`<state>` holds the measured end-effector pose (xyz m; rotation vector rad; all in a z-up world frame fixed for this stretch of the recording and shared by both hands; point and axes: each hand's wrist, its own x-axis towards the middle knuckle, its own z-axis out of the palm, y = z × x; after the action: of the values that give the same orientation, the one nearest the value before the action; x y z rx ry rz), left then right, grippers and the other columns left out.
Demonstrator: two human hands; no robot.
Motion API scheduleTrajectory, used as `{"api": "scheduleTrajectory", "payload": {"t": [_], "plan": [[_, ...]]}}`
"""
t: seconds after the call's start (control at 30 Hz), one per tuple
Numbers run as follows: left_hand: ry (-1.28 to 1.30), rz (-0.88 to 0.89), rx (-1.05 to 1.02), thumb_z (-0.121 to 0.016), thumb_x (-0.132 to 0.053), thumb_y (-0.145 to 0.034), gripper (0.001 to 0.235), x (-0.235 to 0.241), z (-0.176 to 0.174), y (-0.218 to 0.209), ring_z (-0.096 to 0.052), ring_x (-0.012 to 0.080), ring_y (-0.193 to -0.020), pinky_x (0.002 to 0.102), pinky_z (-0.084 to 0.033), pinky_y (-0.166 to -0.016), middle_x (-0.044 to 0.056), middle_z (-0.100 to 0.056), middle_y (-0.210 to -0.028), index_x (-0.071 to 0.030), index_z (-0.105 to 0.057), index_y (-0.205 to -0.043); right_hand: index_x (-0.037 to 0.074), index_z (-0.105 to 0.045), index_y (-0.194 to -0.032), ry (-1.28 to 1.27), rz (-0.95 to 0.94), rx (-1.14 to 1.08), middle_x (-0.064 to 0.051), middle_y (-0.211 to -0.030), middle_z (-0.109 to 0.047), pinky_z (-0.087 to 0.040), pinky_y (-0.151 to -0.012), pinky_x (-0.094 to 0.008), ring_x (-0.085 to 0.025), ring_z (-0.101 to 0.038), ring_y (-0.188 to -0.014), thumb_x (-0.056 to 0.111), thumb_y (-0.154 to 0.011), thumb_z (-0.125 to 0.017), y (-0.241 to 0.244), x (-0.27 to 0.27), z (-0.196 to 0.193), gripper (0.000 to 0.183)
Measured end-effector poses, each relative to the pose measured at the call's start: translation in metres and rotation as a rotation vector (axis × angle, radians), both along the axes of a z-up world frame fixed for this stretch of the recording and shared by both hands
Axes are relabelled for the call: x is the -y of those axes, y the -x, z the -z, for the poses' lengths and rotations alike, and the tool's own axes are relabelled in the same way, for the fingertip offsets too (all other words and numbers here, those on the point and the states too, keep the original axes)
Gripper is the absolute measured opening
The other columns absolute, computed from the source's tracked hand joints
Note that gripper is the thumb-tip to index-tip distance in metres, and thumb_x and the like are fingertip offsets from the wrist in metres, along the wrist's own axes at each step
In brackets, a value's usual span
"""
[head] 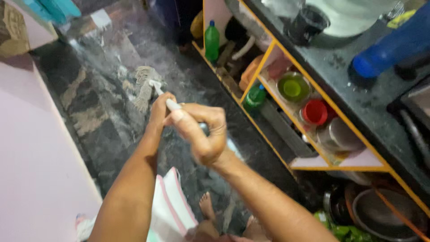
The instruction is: The person mops a dark tiled floor with a mop and a bucket of water, and then turns off a light switch on the wall.
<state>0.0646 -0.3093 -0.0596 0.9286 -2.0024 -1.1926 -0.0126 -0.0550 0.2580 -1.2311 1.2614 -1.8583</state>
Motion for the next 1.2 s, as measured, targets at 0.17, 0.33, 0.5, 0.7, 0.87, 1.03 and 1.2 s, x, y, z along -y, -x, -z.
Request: {"api": "scheduleTrajectory", "payload": {"t": [0.17,0.33,0.5,0.7,0.87,1.03,1.2], "plan": [[0.173,0.028,0.104,-0.079,-0.029,-0.075,0.034,-0.028,-0.059,0.025,-0.072,0.0310,-0.092,0.041,-0.055,-0.080,0.016,-0.074,-0.097,-0.009,-0.072,-0.101,-0.005,-0.073,-0.086,0.065,0.087,0.055,-0.007,-0.072,-0.066,-0.032,-0.052,-0.026,-0.009,-0.047,-0.058,0.017,-0.103,-0.057,0.031,0.015,-0.055,0.032],[0.395,0.182,-0.006,-0.076,-0.020,-0.086,0.016,-0.016,-0.090,0.047,-0.070,0.0310,-0.094,0.040,-0.055,-0.083,0.014,-0.073,-0.097,-0.009,-0.071,-0.096,-0.007,-0.070,-0.083,0.121,0.166,0.022,-0.010,-0.070,-0.066,-0.037,-0.053,-0.025,-0.009,-0.050,-0.056,0.015,-0.103,-0.060,0.035,0.034,-0.078,0.032],[0.331,0.090,-0.087,-0.072,-0.023,-0.090,0.018,0.087,-0.108,0.074,-0.068,0.0278,-0.097,0.039,-0.054,-0.086,0.011,-0.070,-0.100,-0.009,-0.069,-0.101,0.002,-0.073,-0.090,0.115,0.047,-0.181,-0.002,-0.064,-0.063,-0.044,-0.054,-0.024,-0.006,-0.057,-0.059,0.030,-0.104,-0.061,0.063,0.163,-0.022,0.033],[0.240,0.044,-0.126,-0.068,-0.025,-0.094,0.021,0.157,-0.110,0.083,-0.065,0.0239,-0.100,0.038,-0.053,-0.089,0.008,-0.067,-0.103,-0.009,-0.066,-0.106,0.009,-0.079,-0.092,0.116,-0.060,-0.114,-0.003,-0.085,-0.079,-0.059,-0.074,-0.024,-0.011,-0.075,-0.079,0.038,-0.103,-0.061,0.071,0.294,0.030,0.036],[0.146,0.011,-0.190,-0.064,-0.028,-0.097,0.023,0.178,-0.137,0.063,-0.062,0.0207,-0.102,0.037,-0.052,-0.092,0.005,-0.063,-0.106,-0.009,-0.064,-0.111,0.013,-0.080,-0.089,-0.015,-0.109,-0.088,-0.003,-0.084,-0.080,-0.058,-0.070,-0.022,-0.010,-0.075,-0.071,0.043,-0.105,-0.057,0.066,0.317,0.058,0.040],[0.026,0.065,-0.326,-0.060,-0.030,-0.100,0.026,0.174,-0.176,0.057,-0.060,0.0175,-0.105,0.036,-0.051,-0.095,0.003,-0.060,-0.108,-0.009,-0.062,-0.115,0.011,-0.076,-0.091,0.102,-0.140,-0.200,-0.004,-0.085,-0.077,-0.052,-0.087,-0.020,-0.009,-0.070,-0.081,0.039,-0.106,-0.059,0.055,0.337,0.066,0.037],[-0.128,0.156,-0.381,-0.057,-0.031,-0.102,0.028,0.204,-0.168,0.052,-0.057,0.0148,-0.105,0.035,-0.050,-0.096,0.000,-0.057,-0.109,-0.009,-0.058,-0.119,0.007,-0.073,-0.080,0.156,0.037,-0.388,-0.005,-0.078,-0.072,-0.045,-0.084,-0.026,-0.015,-0.066,-0.078,0.027,-0.101,-0.067,0.067,0.367,0.069,0.030]]}}
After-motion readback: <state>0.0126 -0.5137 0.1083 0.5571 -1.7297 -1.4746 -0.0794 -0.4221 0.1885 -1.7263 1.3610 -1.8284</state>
